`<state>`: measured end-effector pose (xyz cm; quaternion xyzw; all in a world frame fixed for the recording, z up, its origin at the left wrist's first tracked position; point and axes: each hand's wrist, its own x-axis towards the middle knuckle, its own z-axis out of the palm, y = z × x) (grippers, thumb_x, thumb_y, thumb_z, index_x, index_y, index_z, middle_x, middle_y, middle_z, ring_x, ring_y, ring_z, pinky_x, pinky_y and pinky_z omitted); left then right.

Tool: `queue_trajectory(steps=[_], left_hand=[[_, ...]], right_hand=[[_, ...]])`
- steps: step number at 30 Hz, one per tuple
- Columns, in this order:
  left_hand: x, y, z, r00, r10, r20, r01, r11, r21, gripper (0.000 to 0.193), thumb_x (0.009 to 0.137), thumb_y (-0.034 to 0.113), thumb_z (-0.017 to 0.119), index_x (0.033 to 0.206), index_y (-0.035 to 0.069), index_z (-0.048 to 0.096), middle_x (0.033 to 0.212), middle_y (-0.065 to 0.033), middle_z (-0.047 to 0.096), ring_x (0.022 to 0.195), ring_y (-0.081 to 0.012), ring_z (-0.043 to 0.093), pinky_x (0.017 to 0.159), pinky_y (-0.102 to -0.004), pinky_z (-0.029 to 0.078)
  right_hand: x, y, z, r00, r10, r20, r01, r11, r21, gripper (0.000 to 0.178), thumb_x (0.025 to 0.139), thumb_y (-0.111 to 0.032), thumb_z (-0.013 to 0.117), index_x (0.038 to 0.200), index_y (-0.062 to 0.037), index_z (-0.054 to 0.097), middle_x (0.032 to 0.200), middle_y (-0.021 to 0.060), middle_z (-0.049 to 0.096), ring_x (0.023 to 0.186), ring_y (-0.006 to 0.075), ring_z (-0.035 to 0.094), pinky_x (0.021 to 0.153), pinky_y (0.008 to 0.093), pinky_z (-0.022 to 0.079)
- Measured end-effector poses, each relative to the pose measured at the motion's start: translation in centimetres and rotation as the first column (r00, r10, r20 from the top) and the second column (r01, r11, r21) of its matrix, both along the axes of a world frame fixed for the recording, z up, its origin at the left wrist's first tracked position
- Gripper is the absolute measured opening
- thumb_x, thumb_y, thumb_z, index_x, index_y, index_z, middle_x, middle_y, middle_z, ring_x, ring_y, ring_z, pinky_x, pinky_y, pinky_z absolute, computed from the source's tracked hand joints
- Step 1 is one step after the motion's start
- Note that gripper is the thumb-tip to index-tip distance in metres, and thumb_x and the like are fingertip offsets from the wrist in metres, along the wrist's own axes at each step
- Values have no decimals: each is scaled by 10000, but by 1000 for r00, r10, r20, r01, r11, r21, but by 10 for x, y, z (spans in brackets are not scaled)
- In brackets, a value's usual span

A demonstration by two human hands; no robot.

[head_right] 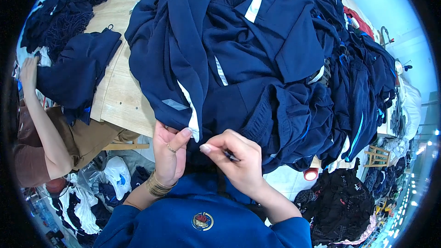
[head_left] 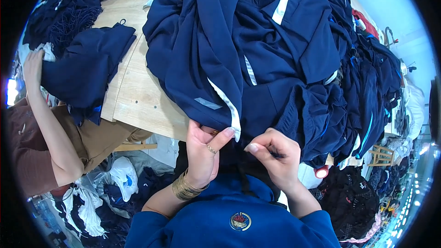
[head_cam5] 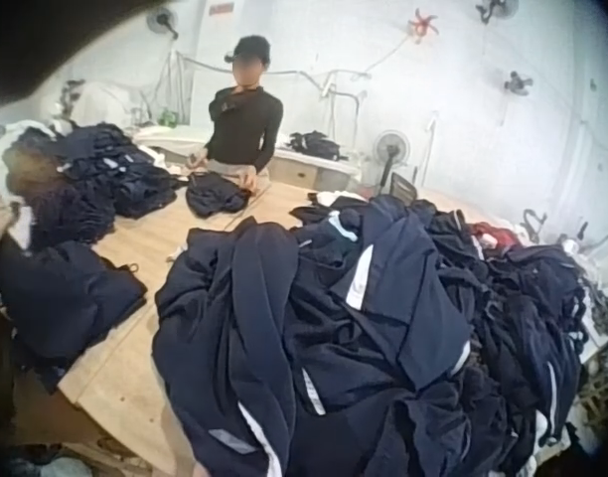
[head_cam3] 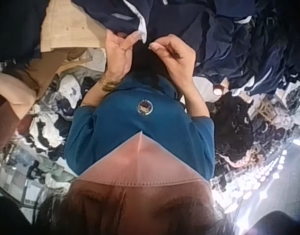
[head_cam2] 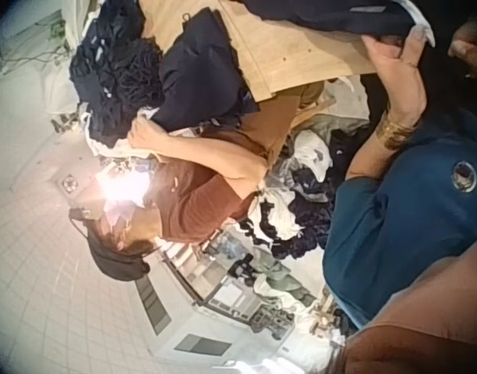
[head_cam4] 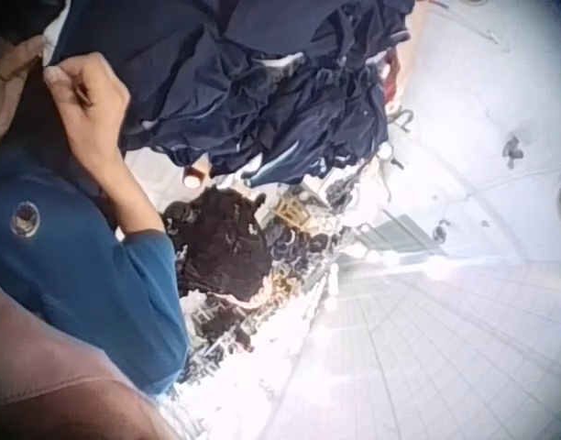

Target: Trimming loose threads from blue garments using scissors in a textile factory setting.

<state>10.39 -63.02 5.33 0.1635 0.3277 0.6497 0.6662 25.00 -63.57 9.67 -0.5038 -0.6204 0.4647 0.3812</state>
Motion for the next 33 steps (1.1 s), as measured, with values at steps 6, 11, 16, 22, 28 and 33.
queue_trajectory(steps=[6,11,16,22,28,33], left_hand=[[-6,-4,-3,998,-46,37,48,997,-57,568,781,-53,583,1270,8,301,1136,-129,506,1032,-172,523,909,-318,425],[-18,-8,-9,993,-104,55,109,988,-113,509,809,-20,561,1258,10,323,1115,-118,515,996,-166,539,882,-321,439],[-25,-13,-12,994,-80,70,89,986,-139,505,816,-21,546,1265,16,316,1116,-112,518,985,-165,544,877,-324,442],[-32,-15,-12,995,-86,49,92,987,-135,594,801,-51,540,1318,27,258,1141,-119,500,1025,-170,522,905,-317,428],[-33,-14,-16,997,-47,53,54,990,-133,684,770,-84,553,1353,28,212,1185,-113,463,1075,-155,480,937,-307,406],[-29,-11,-17,1000,25,6,-24,993,-119,672,762,-75,575,1337,21,242,1168,-111,472,1056,-155,492,925,-307,411]], right_hand=[[-6,5,-6,994,-108,19,107,994,18,258,771,-25,657,1024,-41,609,633,-18,462,558,35,399,520,184,333],[-18,7,-22,995,-75,-59,68,991,-113,219,770,-41,660,984,-35,617,621,-29,452,555,31,389,532,180,331],[-32,4,-32,996,-92,-2,92,996,21,162,753,-29,672,906,-27,619,669,11,531,549,52,442,519,206,367],[-42,8,-39,990,-84,116,62,982,177,143,719,-24,689,833,-39,604,702,49,576,556,126,529,520,249,402],[-49,8,-39,986,-85,146,55,978,200,139,708,-34,693,805,-47,594,705,42,579,561,150,545,523,263,399],[-53,9,-41,984,-64,167,26,975,222,142,702,-26,692,798,-49,590,704,41,577,562,152,544,522,262,395]])
